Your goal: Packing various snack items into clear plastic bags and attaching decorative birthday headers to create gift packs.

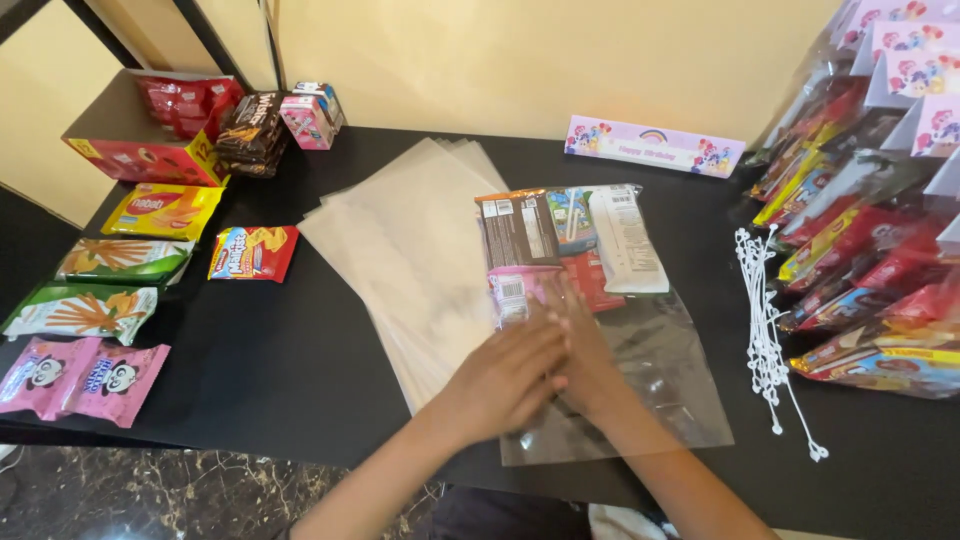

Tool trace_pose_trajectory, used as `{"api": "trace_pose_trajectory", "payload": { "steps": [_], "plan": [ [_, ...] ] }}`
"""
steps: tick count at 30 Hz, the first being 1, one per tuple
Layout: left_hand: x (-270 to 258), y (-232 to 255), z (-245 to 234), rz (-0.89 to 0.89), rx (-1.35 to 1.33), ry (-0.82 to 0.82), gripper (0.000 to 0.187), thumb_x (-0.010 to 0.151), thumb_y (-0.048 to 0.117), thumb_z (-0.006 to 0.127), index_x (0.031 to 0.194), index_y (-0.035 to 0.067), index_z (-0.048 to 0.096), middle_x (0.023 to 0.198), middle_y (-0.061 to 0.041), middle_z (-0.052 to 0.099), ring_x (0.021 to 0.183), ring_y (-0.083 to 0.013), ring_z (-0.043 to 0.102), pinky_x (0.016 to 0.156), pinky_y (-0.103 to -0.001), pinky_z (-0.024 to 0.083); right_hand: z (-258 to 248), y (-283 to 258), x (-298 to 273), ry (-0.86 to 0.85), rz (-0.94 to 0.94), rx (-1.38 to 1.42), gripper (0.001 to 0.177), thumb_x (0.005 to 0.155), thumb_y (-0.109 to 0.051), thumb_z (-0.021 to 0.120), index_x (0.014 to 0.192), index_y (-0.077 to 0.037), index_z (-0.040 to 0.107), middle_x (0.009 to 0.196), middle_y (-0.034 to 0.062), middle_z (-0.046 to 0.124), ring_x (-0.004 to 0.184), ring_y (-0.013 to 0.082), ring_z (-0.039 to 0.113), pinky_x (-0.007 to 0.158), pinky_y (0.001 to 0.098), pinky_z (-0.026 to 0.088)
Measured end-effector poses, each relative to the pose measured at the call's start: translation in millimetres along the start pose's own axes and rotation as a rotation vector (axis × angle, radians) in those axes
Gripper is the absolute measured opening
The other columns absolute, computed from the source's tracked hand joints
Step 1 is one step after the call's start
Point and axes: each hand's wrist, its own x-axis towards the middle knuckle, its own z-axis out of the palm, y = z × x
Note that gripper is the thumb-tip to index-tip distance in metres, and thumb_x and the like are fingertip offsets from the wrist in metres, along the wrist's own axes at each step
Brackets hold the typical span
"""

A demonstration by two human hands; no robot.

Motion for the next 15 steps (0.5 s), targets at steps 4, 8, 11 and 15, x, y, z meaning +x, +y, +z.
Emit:
{"api": "trace_pose_trajectory", "payload": {
  "steps": [4, 8, 11, 15],
  "plan": [
    [-5, -41, 28, -0.112, 0.102, -0.11, 0.069, 0.114, 0.047, 0.054, 0.161, -0.003, 0.049, 0.165, -0.035, 0.047, 0.157, -0.0509, 0.041, 0.129, -0.058, 0.035, -18, -19, 6, -0.041, 0.233, 0.048, 0.081, 0.1, -0.024, 0.067, 0.17, 0.0, 0.035, 0.178, 0.0249, 0.03, 0.164, 0.0533, 0.018, 0.125, 0.0706, 0.028],
    [-18, -50, 39, -0.163, 0.09, -0.217, 0.077, 0.115, 0.049, 0.045, 0.17, -0.004, 0.034, 0.172, -0.036, 0.037, 0.163, -0.0502, 0.029, 0.135, -0.056, 0.024, -1, -9, 2, -0.1, 0.086, -0.251, 0.081, 0.097, -0.043, 0.068, 0.164, -0.004, 0.046, 0.181, 0.0256, 0.023, 0.165, 0.0561, 0.015, 0.124, 0.0716, 0.031],
    [-22, -50, 41, -0.138, 0.155, -0.203, 0.085, 0.113, 0.061, 0.037, 0.172, 0.001, 0.032, 0.174, -0.032, 0.035, 0.165, -0.0468, 0.026, 0.137, -0.054, 0.021, -14, -20, 9, -0.26, 0.166, -0.269, 0.075, 0.101, -0.05, 0.062, 0.161, -0.006, 0.052, 0.173, 0.0236, 0.04, 0.163, 0.0512, 0.02, 0.132, 0.0695, 0.009],
    [-26, -57, 48, -0.146, 0.161, -0.263, 0.088, 0.111, 0.066, 0.032, 0.174, 0.006, 0.027, 0.18, -0.028, 0.026, 0.168, -0.0438, 0.02, 0.139, -0.051, 0.016, 17, 5, -8, -0.134, 0.116, -0.286, 0.072, 0.101, -0.033, 0.061, 0.164, -0.002, 0.045, 0.183, 0.0252, 0.02, 0.167, 0.0515, 0.011, 0.127, 0.0704, 0.022]
  ]
}}
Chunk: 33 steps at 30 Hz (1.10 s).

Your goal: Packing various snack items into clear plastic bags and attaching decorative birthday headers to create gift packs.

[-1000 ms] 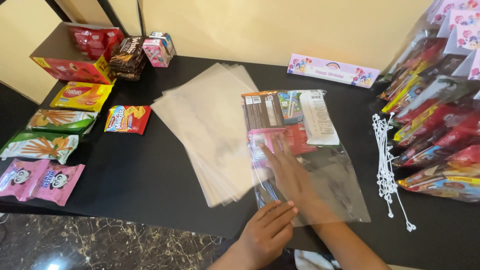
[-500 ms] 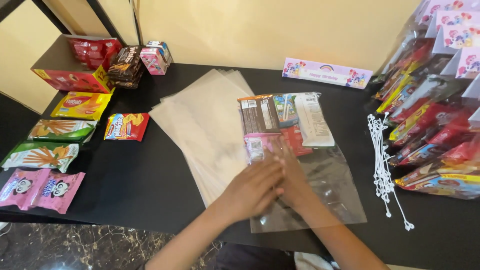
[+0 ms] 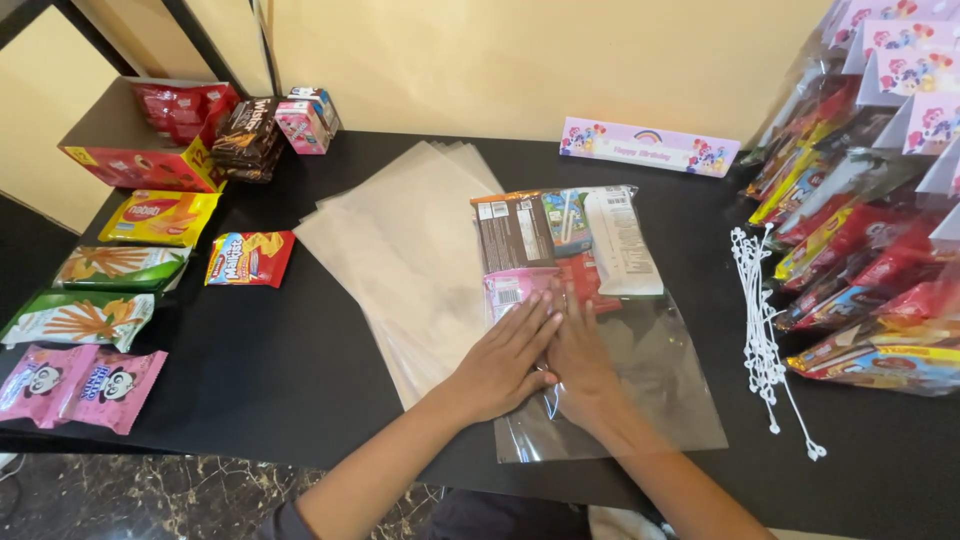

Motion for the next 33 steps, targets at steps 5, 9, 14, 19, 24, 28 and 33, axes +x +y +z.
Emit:
{"api": "trace_pose_trajectory", "payload": {
  "steps": [5, 9, 14, 19, 24, 28, 33],
  "plan": [
    [-1, -2, 2, 0.018, -0.011, 0.035, 0.088, 0.11, 0.069, 0.03, 0.174, 0.008, 0.03, 0.18, -0.026, 0.028, 0.168, -0.0429, 0.021, 0.138, -0.051, 0.018, -22, -14, -11, 0.104, -0.029, -0.188, 0.074, 0.095, -0.03, 0.063, 0.161, 0.002, 0.048, 0.182, 0.0283, 0.024, 0.167, 0.0485, 0.021, 0.127, 0.0665, 0.029],
    [-3, -3, 2, 0.022, -0.017, 0.056, 0.087, 0.111, 0.067, 0.033, 0.175, 0.009, 0.029, 0.181, -0.025, 0.026, 0.168, -0.0418, 0.021, 0.138, -0.051, 0.018, -40, -14, -11, 0.038, -0.049, -0.105, 0.086, 0.085, -0.033, 0.067, 0.162, 0.001, 0.044, 0.183, 0.0253, 0.021, 0.168, 0.0493, 0.016, 0.129, 0.0672, 0.023],
    [-3, 3, 3, 0.056, 0.015, 0.071, 0.084, 0.112, 0.066, 0.029, 0.174, 0.009, 0.031, 0.182, -0.023, 0.025, 0.169, -0.0406, 0.021, 0.138, -0.052, 0.018, -42, -11, -6, -0.073, -0.021, -0.061, 0.101, 0.073, -0.032, 0.073, 0.164, -0.001, 0.043, 0.183, 0.0223, 0.02, 0.167, 0.0543, 0.01, 0.129, 0.071, 0.018],
    [-1, -2, 6, 0.088, 0.014, 0.137, 0.083, 0.113, 0.066, 0.031, 0.173, 0.01, 0.036, 0.18, -0.022, 0.031, 0.168, -0.0399, 0.025, 0.138, -0.052, 0.019, -39, -12, -6, -0.083, -0.008, -0.182, 0.096, 0.079, -0.043, 0.066, 0.166, -0.009, 0.043, 0.182, 0.0191, 0.025, 0.168, 0.052, 0.012, 0.129, 0.0712, 0.016],
    [-5, -4, 8, 0.09, -0.001, 0.151, 0.08, 0.113, 0.064, 0.035, 0.171, 0.009, 0.04, 0.18, -0.023, 0.032, 0.168, -0.0411, 0.027, 0.137, -0.052, 0.02, 2, 2, -20, 0.166, -0.043, -0.33, 0.075, 0.097, -0.041, 0.055, 0.164, -0.008, 0.049, 0.183, 0.0181, 0.03, 0.169, 0.0446, 0.025, 0.13, 0.0647, 0.024],
    [-3, 0, 5, 0.084, -0.043, 0.145, 0.08, 0.114, 0.064, 0.034, 0.171, 0.008, 0.039, 0.179, -0.024, 0.032, 0.167, -0.0421, 0.027, 0.138, -0.053, 0.019, 34, 13, -26, 0.067, 0.073, -0.409, 0.084, 0.089, -0.052, 0.062, 0.164, -0.015, 0.05, 0.183, 0.0086, 0.032, 0.168, 0.0409, 0.026, 0.128, 0.0631, 0.031],
    [-5, -1, 6, 0.096, -0.019, 0.124, 0.079, 0.114, 0.063, 0.035, 0.17, 0.007, 0.041, 0.179, -0.025, 0.032, 0.167, -0.0434, 0.028, 0.138, -0.055, 0.019, -14, -6, -17, -0.02, 0.054, -0.214, 0.075, 0.098, -0.046, 0.052, 0.165, -0.014, 0.045, 0.183, 0.0114, 0.026, 0.168, 0.0479, 0.018, 0.127, 0.0692, 0.027]
  ]
}}
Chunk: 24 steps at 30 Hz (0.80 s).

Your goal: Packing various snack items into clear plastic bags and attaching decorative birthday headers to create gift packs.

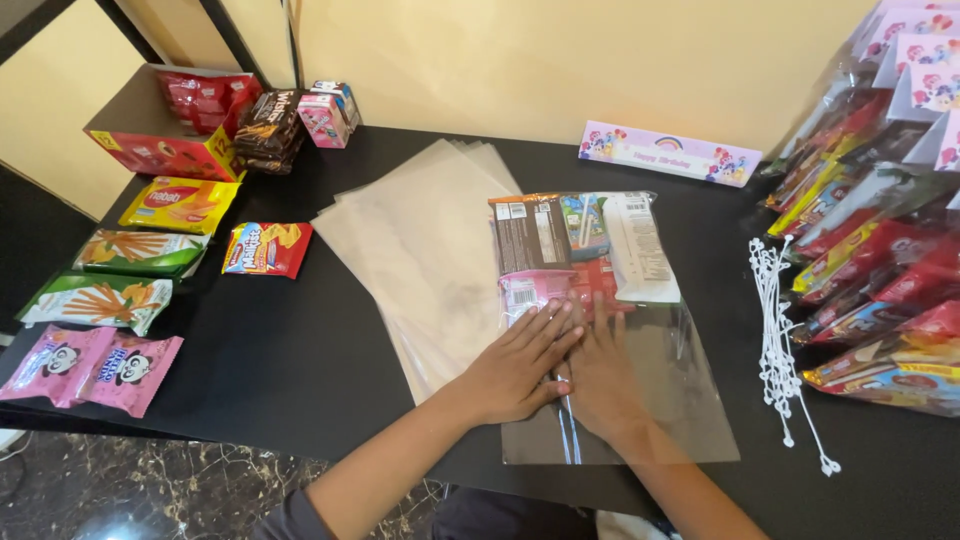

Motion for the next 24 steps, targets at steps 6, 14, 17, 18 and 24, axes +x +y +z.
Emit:
{"api": "trace_pose_trajectory", "payload": {
  "steps": [6, 14, 17, 18, 24],
  "plan": [
    [-2, -2, 5, -0.01, 0.008, 0.028, 0.079, 0.113, 0.064, 0.037, 0.171, 0.011, 0.041, 0.178, -0.022, 0.036, 0.167, -0.0395, 0.031, 0.138, -0.052, 0.02, 20, 4, -8, 0.081, -0.002, 0.008, 0.075, 0.104, -0.046, 0.048, 0.17, -0.013, 0.036, 0.187, 0.0127, 0.017, 0.171, 0.0466, 0.008, 0.129, 0.0706, 0.02],
    [3, 4, -20, -0.129, -0.062, -0.284, 0.076, 0.116, 0.056, 0.029, 0.177, 0.014, 0.014, 0.185, -0.017, 0.011, 0.173, -0.0351, 0.005, 0.14, -0.05, 0.004, 4, 17, -54, -0.176, 0.089, 0.151, 0.079, 0.112, -0.054, 0.036, 0.176, -0.012, 0.015, 0.186, 0.0096, 0.008, 0.17, 0.0404, 0.001, 0.13, 0.0668, 0.009],
    [1, -1, -15, -0.08, -0.024, -0.26, 0.077, 0.116, 0.054, 0.035, 0.176, 0.009, 0.019, 0.185, -0.018, 0.014, 0.172, -0.0342, 0.006, 0.141, -0.05, 0.004, -21, 18, -92, -0.019, -0.007, 0.044, 0.076, 0.109, -0.05, 0.043, 0.173, -0.012, 0.03, 0.179, 0.0146, 0.033, 0.165, 0.0466, 0.026, 0.13, 0.0663, 0.024],
    [1, -1, -14, -0.085, -0.029, -0.268, 0.077, 0.116, 0.054, 0.035, 0.176, 0.009, 0.02, 0.185, -0.018, 0.013, 0.172, -0.0338, 0.005, 0.141, -0.051, 0.003, -38, 18, -103, -0.095, -0.026, 0.171, 0.075, 0.11, -0.049, 0.042, 0.174, -0.012, 0.026, 0.181, 0.0154, 0.024, 0.167, 0.0458, 0.019, 0.131, 0.062, 0.021],
    [0, -2, -7, -0.058, 0.059, -0.243, 0.078, 0.116, 0.056, 0.035, 0.175, 0.006, 0.025, 0.183, -0.019, 0.017, 0.172, -0.0343, 0.009, 0.141, -0.051, 0.006, -55, 53, -170, -0.634, 0.036, 0.359, 0.078, 0.11, -0.057, 0.056, 0.168, -0.015, 0.026, 0.181, 0.0138, 0.012, 0.165, 0.0328, 0.016, 0.129, 0.0477, 0.025]
  ]
}}
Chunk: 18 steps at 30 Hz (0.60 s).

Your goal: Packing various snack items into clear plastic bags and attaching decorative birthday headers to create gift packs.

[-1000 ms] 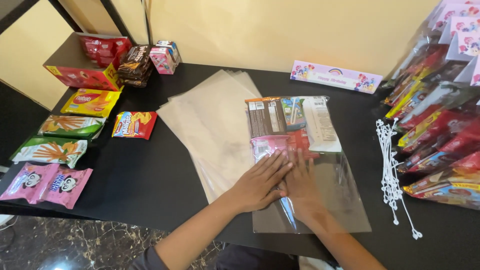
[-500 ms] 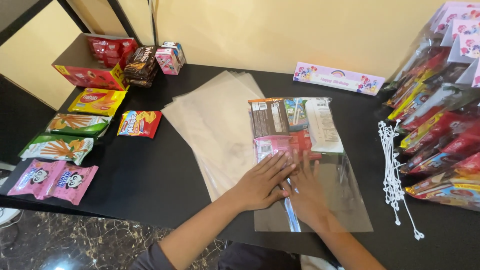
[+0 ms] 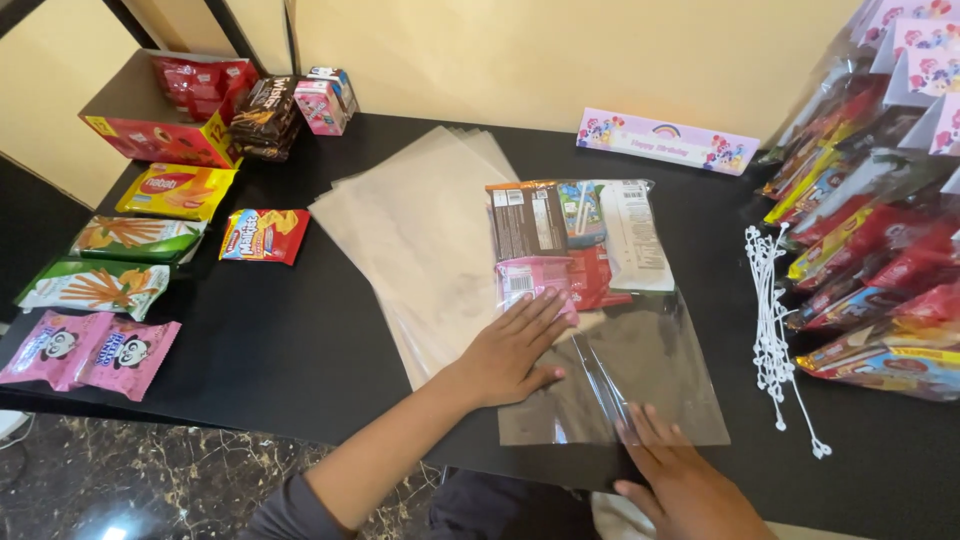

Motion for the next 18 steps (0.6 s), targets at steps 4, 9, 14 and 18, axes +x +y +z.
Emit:
{"api": "trace_pose_trajectory", "payload": {
  "steps": [4, 9, 14, 18],
  "plan": [
    [2, 4, -4, -0.033, 0.034, -0.052, 0.079, 0.115, 0.059, 0.028, 0.175, 0.007, 0.024, 0.183, -0.018, 0.016, 0.172, -0.0322, 0.008, 0.141, -0.049, 0.002, -81, -27, -27, -0.121, 0.41, 0.108, 0.045, 0.098, -0.073, 0.053, 0.128, -0.049, 0.076, 0.135, -0.0208, 0.08, 0.12, 0.0173, 0.082, 0.103, 0.0374, 0.063],
    [0, 5, -1, -0.006, 0.084, 0.007, 0.077, 0.116, 0.057, 0.032, 0.175, 0.008, 0.025, 0.183, -0.017, 0.019, 0.172, -0.0326, 0.011, 0.142, -0.049, 0.005, -93, 9, 3, 0.459, 0.259, 0.152, 0.029, 0.1, -0.039, 0.065, 0.124, -0.031, 0.08, 0.139, 0.0001, 0.074, 0.125, 0.024, 0.073, 0.109, 0.0412, 0.054],
    [-1, 3, -1, -0.005, 0.083, 0.013, 0.075, 0.117, 0.056, 0.03, 0.175, 0.009, 0.026, 0.183, -0.018, 0.022, 0.171, -0.033, 0.013, 0.141, -0.05, 0.005, -71, 42, 32, 0.494, 0.402, 0.433, 0.039, 0.099, -0.037, 0.07, 0.136, -0.032, 0.08, 0.166, 0.0081, 0.055, 0.143, 0.0242, 0.063, 0.112, 0.0395, 0.051],
    [-2, 3, -8, 0.009, 0.068, -0.004, 0.078, 0.116, 0.06, 0.029, 0.175, 0.009, 0.027, 0.183, -0.019, 0.021, 0.171, -0.033, 0.012, 0.141, -0.05, 0.006, -59, 70, 37, 0.552, 0.47, 0.936, 0.025, 0.092, -0.009, 0.085, 0.117, -0.007, 0.087, 0.111, 0.0076, 0.083, 0.089, 0.0191, 0.077, 0.087, 0.0278, 0.056]
  ]
}}
